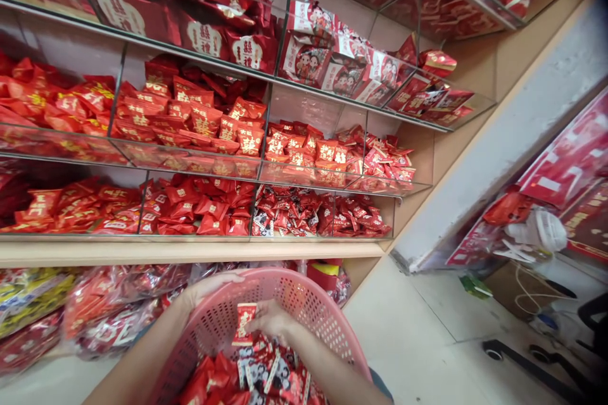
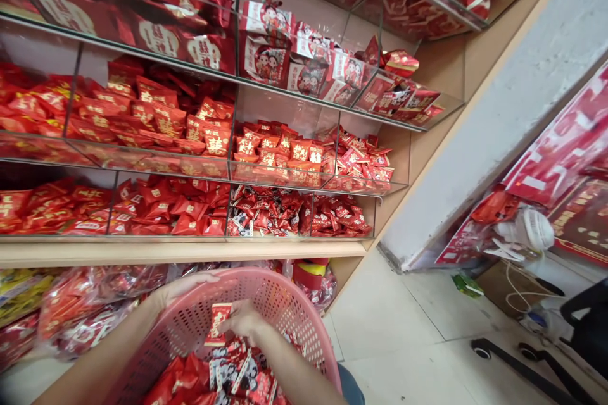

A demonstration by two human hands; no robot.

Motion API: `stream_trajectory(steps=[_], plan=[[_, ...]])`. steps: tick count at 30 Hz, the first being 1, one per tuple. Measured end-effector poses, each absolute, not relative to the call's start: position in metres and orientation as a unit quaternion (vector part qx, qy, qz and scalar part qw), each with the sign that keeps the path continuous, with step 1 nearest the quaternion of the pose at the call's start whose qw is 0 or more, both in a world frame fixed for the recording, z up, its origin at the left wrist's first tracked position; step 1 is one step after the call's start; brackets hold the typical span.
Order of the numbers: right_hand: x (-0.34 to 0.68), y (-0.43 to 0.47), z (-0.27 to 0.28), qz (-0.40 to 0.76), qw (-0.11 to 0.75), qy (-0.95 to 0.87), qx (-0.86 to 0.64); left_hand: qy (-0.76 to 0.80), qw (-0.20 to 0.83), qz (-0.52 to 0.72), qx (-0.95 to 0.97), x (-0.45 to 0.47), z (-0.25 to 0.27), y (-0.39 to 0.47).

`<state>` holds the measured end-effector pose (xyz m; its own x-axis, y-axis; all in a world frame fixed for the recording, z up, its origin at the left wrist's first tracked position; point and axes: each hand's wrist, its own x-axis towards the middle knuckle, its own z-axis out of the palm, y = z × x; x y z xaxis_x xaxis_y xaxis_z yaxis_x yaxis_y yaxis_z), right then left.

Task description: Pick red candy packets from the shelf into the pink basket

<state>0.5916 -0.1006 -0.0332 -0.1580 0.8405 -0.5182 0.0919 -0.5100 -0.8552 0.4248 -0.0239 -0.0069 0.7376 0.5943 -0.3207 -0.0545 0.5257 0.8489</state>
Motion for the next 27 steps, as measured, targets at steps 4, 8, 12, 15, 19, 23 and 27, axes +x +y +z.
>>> stream_trajectory(steps=[4,8,12,15,19,23,27], plan=[[0.580,-0.093,-0.044,0.630,0.264,-0.427,-0.592,0.288,0.828,0.193,0.441,0.422,-0.019,-0.016],[0.582,-0.083,-0.056,0.558,0.183,-0.451,-0.673,0.259,0.838,0.192,0.439,0.421,-0.025,-0.012],[0.605,-0.077,-0.022,0.347,0.226,-0.581,-0.701,0.238,0.845,0.188,0.441,0.419,-0.024,-0.012],[0.643,-0.076,0.058,0.300,0.344,-0.656,-0.601,0.243,0.825,0.189,0.474,0.418,-0.024,-0.011],[0.713,-0.072,0.187,0.049,0.488,-0.658,-0.572,0.223,0.846,0.173,0.452,0.419,-0.028,-0.007],[0.774,-0.048,0.268,-0.172,0.499,-0.514,-0.676,0.236,0.849,0.181,0.436,0.419,-0.036,-0.002],[0.802,-0.011,0.290,-0.126,0.417,-0.425,-0.794,0.245,0.847,0.179,0.436,0.418,-0.043,0.001]])
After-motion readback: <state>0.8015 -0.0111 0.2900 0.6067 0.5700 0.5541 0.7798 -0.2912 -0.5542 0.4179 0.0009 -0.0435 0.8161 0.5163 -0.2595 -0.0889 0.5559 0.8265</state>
